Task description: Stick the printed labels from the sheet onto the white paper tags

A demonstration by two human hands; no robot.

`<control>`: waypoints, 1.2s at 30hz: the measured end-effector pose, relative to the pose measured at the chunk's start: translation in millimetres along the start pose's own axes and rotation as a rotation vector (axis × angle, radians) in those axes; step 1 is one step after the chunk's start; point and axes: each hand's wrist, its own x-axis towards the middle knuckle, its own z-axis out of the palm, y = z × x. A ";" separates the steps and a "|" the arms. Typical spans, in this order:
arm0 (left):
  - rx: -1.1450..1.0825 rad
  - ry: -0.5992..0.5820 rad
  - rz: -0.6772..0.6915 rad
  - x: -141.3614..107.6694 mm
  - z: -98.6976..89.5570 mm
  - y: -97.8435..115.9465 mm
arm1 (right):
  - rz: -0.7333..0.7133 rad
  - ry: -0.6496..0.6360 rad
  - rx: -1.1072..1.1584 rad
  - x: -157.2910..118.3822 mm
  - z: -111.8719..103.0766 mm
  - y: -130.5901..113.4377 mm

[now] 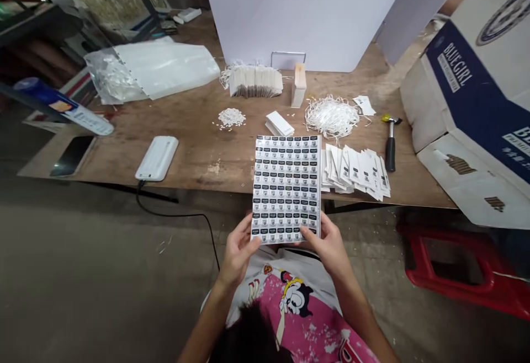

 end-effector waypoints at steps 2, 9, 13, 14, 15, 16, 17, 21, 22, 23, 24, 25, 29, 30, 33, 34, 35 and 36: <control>-0.133 -0.056 -0.030 2.0 -4.3 8.3 | 0.001 0.002 -0.020 -2.9 0.8 -2.9; 0.025 -0.036 -0.069 8.8 -6.9 14.2 | -0.045 -0.034 -0.051 -8.5 4.5 -8.6; 0.044 0.092 -0.042 9.4 -15.8 18.5 | -0.089 0.003 -0.022 -12.5 5.7 -12.0; 0.034 0.104 -0.044 8.6 -18.8 20.1 | -0.115 0.026 -0.025 -13.4 7.1 -12.5; 0.015 0.111 -0.050 7.2 -21.5 21.4 | -0.144 0.046 -0.031 -14.1 9.1 -12.9; -0.015 0.113 -0.055 5.3 -23.5 22.2 | -0.168 0.057 -0.040 -14.7 11.6 -13.0; -0.058 0.111 -0.055 2.7 -24.4 22.1 | -0.188 0.061 -0.052 -15.1 14.5 -13.0; -0.249 0.004 -0.030 -9.5 -16.6 10.4 | -0.246 0.040 -0.112 -14.1 27.6 -10.3; -0.251 -0.043 -0.055 -11.9 -12.4 5.0 | -0.257 0.027 -0.116 -13.3 30.9 -8.7; -0.228 -0.087 -0.101 -13.8 -7.9 -0.8 | -0.263 0.011 -0.116 -12.3 34.1 -6.9; -0.192 -0.103 -0.144 -15.1 -3.3 -6.7 | -0.263 -0.010 -0.114 -11.3 37.2 -4.9; -0.148 -0.097 -0.181 -15.9 0.9 -12.0 | -0.260 -0.033 -0.115 -10.3 39.9 -2.9; 0.142 0.135 -0.155 -15.4 12.2 -21.8 | -0.285 -0.110 -0.181 -8.1 47.0 0.9; 0.235 0.194 -0.122 -15.1 13.4 -21.0 | -0.311 -0.126 -0.206 -8.0 47.6 0.2; 0.479 0.275 -0.008 -14.8 13.8 -15.2 | -0.447 -0.154 -0.295 -7.8 48.6 -4.8; 0.537 0.280 0.033 -15.1 12.9 -13.7 | -0.511 -0.160 -0.332 -7.6 48.8 -6.5; 0.583 0.284 0.072 -15.8 11.6 -12.9 | -0.578 -0.165 -0.372 -7.3 49.1 -7.6; 0.621 0.286 0.109 -17.0 9.7 -13.0 | -0.642 -0.167 -0.414 -6.9 49.2 -8.1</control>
